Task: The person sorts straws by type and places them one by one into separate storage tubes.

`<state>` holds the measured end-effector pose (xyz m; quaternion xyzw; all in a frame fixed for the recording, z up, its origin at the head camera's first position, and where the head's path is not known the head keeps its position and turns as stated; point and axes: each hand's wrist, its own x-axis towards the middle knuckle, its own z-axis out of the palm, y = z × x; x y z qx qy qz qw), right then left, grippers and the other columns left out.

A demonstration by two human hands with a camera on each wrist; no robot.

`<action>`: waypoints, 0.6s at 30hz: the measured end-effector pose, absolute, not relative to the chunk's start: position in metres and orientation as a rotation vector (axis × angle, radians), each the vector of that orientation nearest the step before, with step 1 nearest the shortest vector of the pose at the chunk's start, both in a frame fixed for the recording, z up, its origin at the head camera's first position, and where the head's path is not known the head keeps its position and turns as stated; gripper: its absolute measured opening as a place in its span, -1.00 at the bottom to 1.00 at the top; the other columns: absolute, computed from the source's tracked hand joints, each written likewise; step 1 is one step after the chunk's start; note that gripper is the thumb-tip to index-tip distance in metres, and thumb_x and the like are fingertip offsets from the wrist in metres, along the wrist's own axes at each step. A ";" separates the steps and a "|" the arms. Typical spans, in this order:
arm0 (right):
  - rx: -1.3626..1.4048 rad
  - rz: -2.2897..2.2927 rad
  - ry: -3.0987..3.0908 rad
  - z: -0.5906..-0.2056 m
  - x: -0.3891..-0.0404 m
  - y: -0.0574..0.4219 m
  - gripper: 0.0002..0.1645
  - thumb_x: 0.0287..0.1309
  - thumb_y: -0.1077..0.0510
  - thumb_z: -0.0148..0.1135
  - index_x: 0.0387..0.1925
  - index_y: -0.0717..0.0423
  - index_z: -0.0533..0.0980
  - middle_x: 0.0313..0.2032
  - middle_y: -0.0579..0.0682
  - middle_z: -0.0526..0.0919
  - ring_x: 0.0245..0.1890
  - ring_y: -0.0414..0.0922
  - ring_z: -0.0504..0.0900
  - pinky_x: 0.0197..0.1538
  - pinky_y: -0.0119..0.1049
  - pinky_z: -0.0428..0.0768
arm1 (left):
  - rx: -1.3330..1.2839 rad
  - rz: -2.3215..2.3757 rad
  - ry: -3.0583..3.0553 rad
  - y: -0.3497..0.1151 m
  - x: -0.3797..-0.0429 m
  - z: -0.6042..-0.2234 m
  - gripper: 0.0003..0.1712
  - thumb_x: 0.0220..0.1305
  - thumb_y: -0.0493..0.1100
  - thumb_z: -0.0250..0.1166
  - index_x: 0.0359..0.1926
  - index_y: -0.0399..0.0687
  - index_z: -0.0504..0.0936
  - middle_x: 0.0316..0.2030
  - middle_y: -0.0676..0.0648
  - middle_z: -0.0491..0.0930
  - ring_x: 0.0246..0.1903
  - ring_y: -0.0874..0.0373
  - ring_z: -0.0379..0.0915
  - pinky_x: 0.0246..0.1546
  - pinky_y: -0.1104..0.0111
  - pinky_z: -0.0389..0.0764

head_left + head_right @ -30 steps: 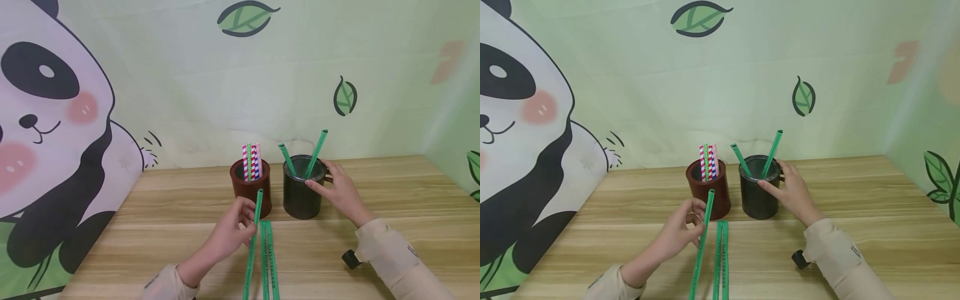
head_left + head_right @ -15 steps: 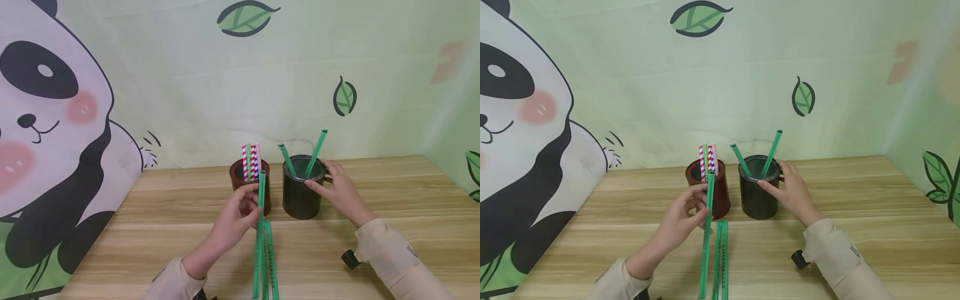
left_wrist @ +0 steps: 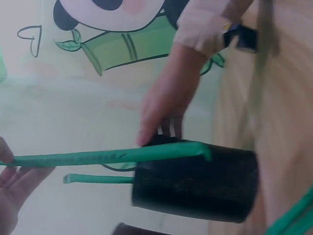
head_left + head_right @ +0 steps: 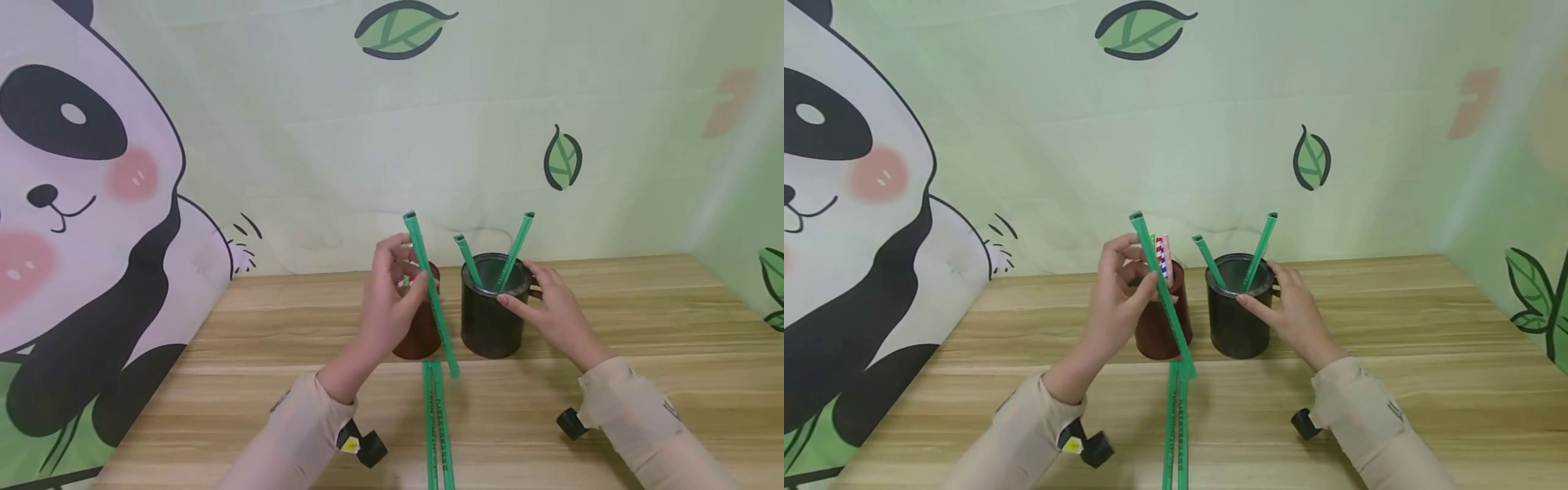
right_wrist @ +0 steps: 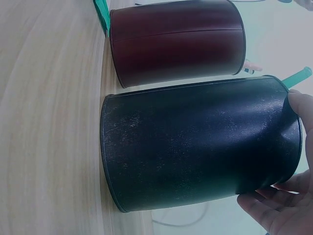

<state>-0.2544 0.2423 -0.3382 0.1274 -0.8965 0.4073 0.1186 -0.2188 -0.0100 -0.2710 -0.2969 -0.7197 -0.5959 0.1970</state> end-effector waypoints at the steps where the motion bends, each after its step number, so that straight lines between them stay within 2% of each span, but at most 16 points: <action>1: 0.372 1.190 -2.622 -0.338 -0.254 0.242 -0.03 0.20 -0.14 0.23 0.41 0.32 0.07 0.35 0.36 0.19 0.29 0.26 0.31 0.26 0.15 0.42 | -0.827 -1.641 -1.985 -0.009 -0.221 -0.267 -0.51 0.27 -0.48 0.05 0.20 -0.32 0.17 -0.13 -0.33 0.38 -0.31 -0.12 0.53 -0.44 0.27 0.68; 4: 0.369 1.191 -2.623 -0.339 -0.255 0.242 -0.03 0.21 -0.14 0.23 0.41 0.32 0.07 0.35 0.36 0.19 0.29 0.26 0.31 0.26 0.14 0.42 | -0.828 -1.585 -1.904 -0.005 -0.228 -0.256 -0.51 0.30 -0.46 0.05 0.20 -0.30 0.14 -0.12 -0.32 0.36 -0.29 -0.12 0.54 -0.43 0.33 0.68; 9: 0.363 1.192 -2.630 -0.338 -0.255 0.243 -0.02 0.21 -0.16 0.23 0.41 0.31 0.07 0.35 0.35 0.18 0.29 0.26 0.30 0.26 0.15 0.41 | -0.829 -1.532 -1.765 0.004 -0.239 -0.247 -0.53 0.32 -0.45 0.03 0.20 -0.31 0.12 -0.13 -0.33 0.35 -0.27 -0.15 0.56 -0.36 0.15 0.71; 15: 0.354 1.184 -2.638 -0.338 -0.254 0.243 -0.02 0.20 -0.17 0.23 0.42 0.29 0.06 0.35 0.35 0.19 0.29 0.26 0.31 0.26 0.15 0.41 | -0.778 -1.560 -1.607 0.014 -0.250 -0.246 -0.51 0.32 -0.44 0.02 0.22 -0.32 0.11 -0.20 -0.32 0.36 -0.31 -0.12 0.54 -0.40 0.32 0.69; 18: 0.350 1.187 -2.637 -0.337 -0.254 0.243 -0.02 0.20 -0.18 0.23 0.42 0.27 0.06 0.35 0.34 0.19 0.29 0.25 0.30 0.27 0.16 0.40 | -0.776 -1.588 -1.557 0.019 -0.253 -0.246 -0.50 0.32 -0.45 0.02 0.23 -0.33 0.11 -0.20 -0.34 0.36 -0.33 -0.15 0.53 -0.38 0.30 0.71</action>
